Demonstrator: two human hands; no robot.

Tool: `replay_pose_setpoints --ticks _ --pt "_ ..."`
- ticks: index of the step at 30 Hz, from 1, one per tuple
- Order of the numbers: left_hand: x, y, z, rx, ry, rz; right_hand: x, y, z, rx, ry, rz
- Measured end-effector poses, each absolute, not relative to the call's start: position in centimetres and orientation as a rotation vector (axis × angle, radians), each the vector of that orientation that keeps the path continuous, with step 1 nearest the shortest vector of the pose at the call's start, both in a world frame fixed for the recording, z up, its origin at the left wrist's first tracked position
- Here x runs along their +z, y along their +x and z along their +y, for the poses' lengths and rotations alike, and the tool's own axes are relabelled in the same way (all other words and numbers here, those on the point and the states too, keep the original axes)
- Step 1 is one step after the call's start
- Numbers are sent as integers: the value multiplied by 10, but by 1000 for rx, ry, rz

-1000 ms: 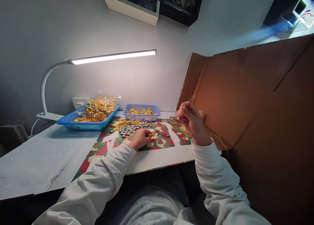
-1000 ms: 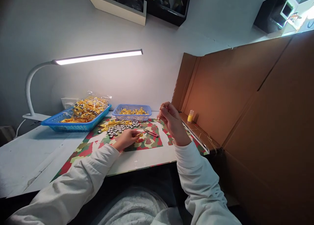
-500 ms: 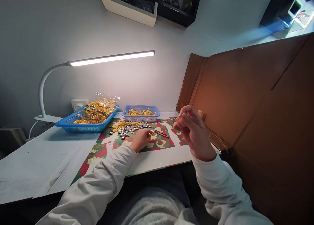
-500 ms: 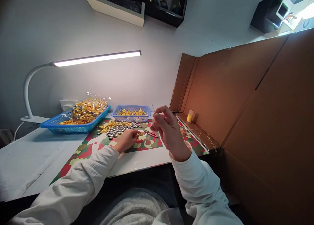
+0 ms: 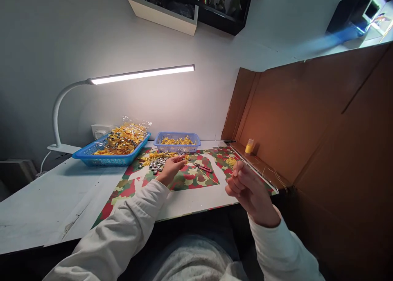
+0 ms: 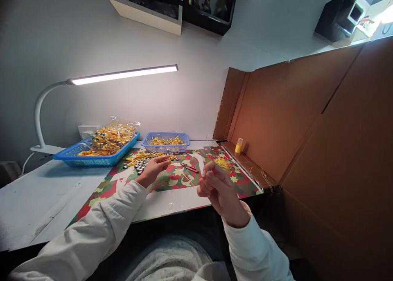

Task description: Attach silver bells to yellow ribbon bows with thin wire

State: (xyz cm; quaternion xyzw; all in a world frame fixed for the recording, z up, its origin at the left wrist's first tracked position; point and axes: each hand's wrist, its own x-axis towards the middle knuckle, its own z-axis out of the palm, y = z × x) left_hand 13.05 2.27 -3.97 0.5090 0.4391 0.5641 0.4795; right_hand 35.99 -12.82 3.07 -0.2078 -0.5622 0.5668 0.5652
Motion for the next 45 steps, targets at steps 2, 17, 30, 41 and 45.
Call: replay_pose_setpoints --ticks 2,17,30,41,45 --pt "-35 131 21 1327 1020 958 22 376 -123 1401 -551 -1337" --pt "-12 129 -1 1093 965 578 -29 421 -28 882 -1299 -1568" --pt "-20 141 -9 1071 963 700 -27 323 -40 351 -892 -1724" --pt "-23 142 -15 1085 969 645 -54 320 -33 192 -756 -1713" --pt "-27 141 -13 1073 983 645 -54 319 -34 176 -745 -1711"
